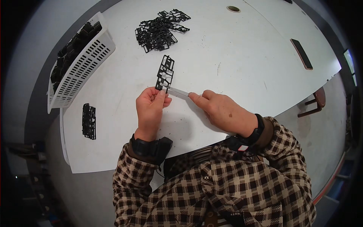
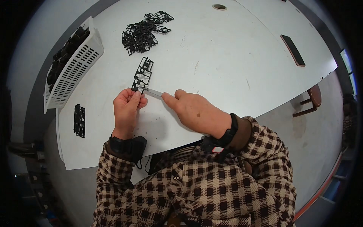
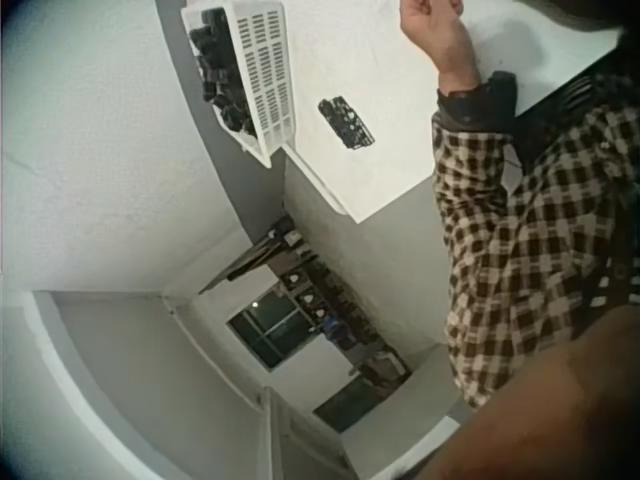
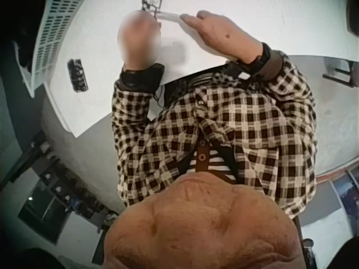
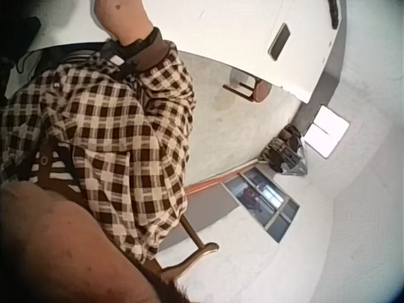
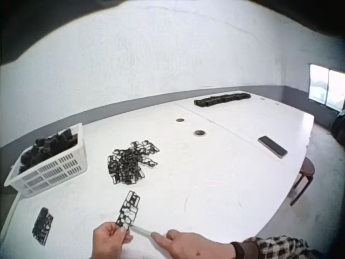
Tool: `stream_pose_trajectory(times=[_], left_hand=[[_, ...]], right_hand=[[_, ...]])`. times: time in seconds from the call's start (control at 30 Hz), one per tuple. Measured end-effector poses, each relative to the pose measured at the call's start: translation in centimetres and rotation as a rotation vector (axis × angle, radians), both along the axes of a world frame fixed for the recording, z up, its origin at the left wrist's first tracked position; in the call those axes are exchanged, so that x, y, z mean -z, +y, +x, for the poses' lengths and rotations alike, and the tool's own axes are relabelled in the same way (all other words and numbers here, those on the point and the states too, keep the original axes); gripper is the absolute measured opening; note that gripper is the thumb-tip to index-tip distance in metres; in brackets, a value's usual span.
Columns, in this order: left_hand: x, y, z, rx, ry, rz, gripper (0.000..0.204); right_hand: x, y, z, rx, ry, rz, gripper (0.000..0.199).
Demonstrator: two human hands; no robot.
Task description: Trimming excess plastic from molded parts using a utility knife at a workstation.
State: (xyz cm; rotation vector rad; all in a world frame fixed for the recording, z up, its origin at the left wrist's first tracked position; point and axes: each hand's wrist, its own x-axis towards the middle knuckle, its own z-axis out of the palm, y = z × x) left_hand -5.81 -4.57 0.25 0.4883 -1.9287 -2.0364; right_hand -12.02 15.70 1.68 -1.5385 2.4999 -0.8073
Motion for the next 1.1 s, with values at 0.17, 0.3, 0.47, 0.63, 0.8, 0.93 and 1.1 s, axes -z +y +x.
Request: stream_pose_trajectory(times=[0.17,0.3,0.47,0.63,0.8,0.93,1.1], left_hand=[[-0.1,-0.1,-0.2,0.005,-0.024,-0.005,0.011],[-0.1,-0.1,-0.2,0.001,-0.044,-0.005,0.01],[-0.3,0.0,0.1,0.025,-0.04,-0.011,0.01],[-0.2,-0.2,-0.1,0.034,-0.052,-0.004,0.01],[0.2,-0.4,0.0,0.04,-0.013,-0.068,0.01],[-0.1,-0.2,0.0,0.042,-0.01,-0.107,0.009],[-0.2,-0.2,0.1,0.052,-0.025,-0.014,0.009]], right_hand=[[-1.0,-0.1,0.0,0.019,0.089,0.078,0.05],[-1.2,-0.1,0.0,0.017,0.143,0.105,0.05],[-0.6,0.2,0.0,-0.069,0.096,0.027,0.049],[-1.0,0.0,-1.0,-0.054,0.127,0.069,0.049],[-1.8,-0.2,-0.1,-0.02,0.284,0.197,0.049],[-0.7,0.4,-0.7,-0.097,0.064,-0.013,0.048],[-0.8,0.2,-0.8,-0.051,0.22,0.078,0.049]])
